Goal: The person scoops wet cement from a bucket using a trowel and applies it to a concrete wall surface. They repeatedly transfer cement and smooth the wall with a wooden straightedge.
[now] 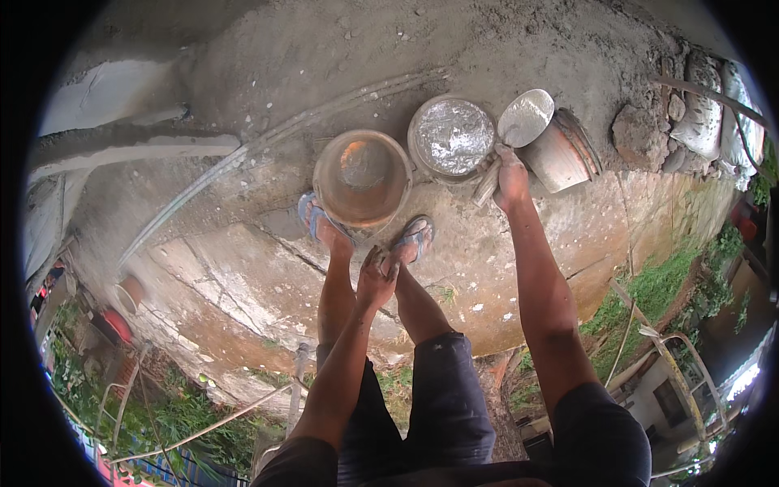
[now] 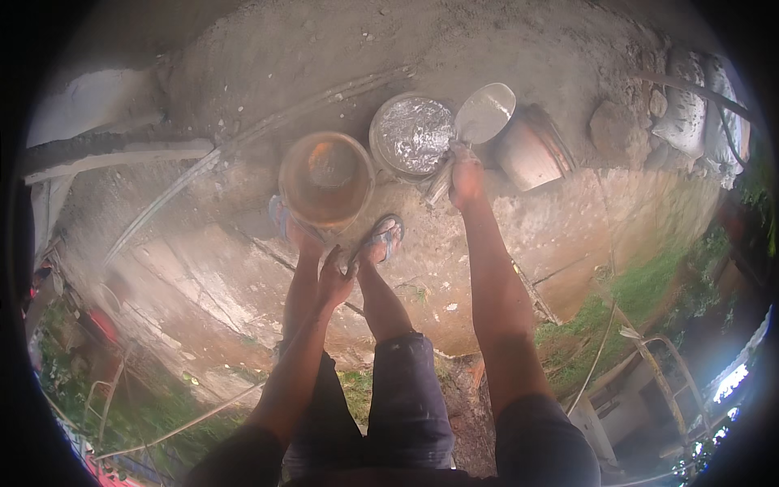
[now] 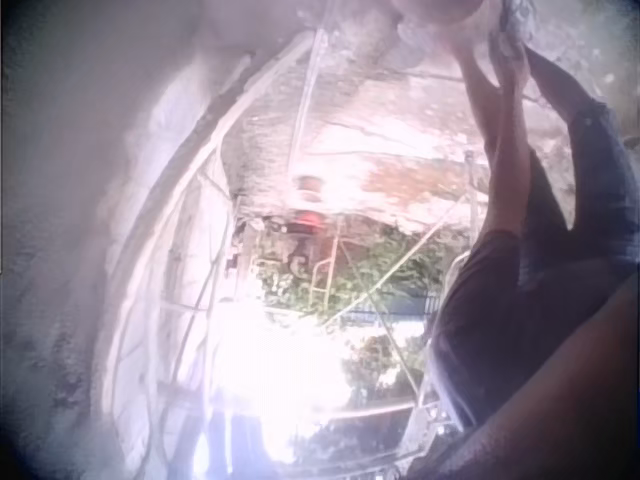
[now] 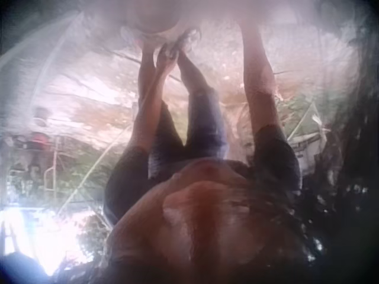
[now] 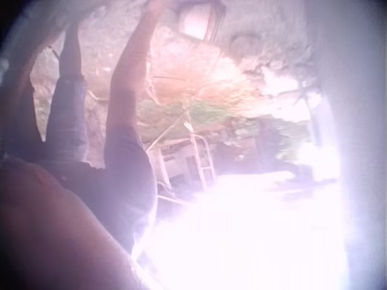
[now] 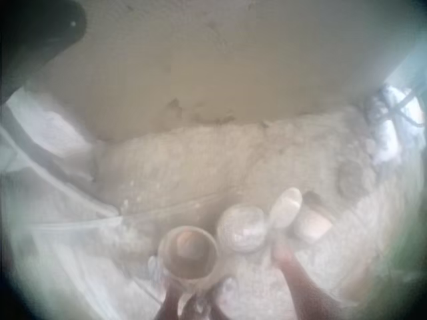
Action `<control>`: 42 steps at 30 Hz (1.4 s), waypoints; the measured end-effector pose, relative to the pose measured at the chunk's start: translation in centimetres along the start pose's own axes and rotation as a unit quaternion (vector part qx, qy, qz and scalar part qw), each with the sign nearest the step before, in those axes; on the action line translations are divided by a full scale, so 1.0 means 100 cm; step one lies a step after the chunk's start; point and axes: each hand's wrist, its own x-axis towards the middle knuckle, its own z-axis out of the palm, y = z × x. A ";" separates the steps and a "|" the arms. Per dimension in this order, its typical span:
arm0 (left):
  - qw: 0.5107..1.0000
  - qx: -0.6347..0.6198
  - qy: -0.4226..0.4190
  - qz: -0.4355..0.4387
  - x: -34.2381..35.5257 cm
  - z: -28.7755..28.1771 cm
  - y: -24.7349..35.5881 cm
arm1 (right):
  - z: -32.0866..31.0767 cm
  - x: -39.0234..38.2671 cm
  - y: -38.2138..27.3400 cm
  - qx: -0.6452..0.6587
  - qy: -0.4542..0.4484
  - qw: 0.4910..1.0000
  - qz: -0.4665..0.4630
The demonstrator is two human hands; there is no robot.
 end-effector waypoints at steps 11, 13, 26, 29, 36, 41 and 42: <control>0.993 -0.118 -0.012 -0.011 0.035 -0.033 0.022 | -0.042 -0.039 -0.008 -0.742 0.035 0.657 -0.128; 0.990 -0.135 -0.004 -0.037 0.040 -0.030 0.019 | -0.065 -0.017 0.014 -0.821 0.020 0.554 -0.137; 0.979 -0.183 0.004 -0.087 0.063 0.021 0.054 | -0.053 0.057 0.057 -0.217 -0.231 0.901 0.297; 0.979 -0.185 -0.017 -0.083 0.065 0.030 0.057 | -0.081 0.068 0.016 0.014 -0.318 0.835 0.448; 0.973 -0.198 0.000 -0.118 0.063 0.029 0.050 | -0.074 -0.002 -0.032 -0.318 -0.126 0.907 0.247; 0.973 -0.210 -0.034 -0.085 0.069 0.025 0.060 | -0.091 0.069 0.091 -0.585 0.008 0.811 0.000; 0.977 -0.196 -0.034 -0.077 0.069 0.026 0.059 | -0.077 0.077 0.105 -0.657 -0.023 0.750 -0.069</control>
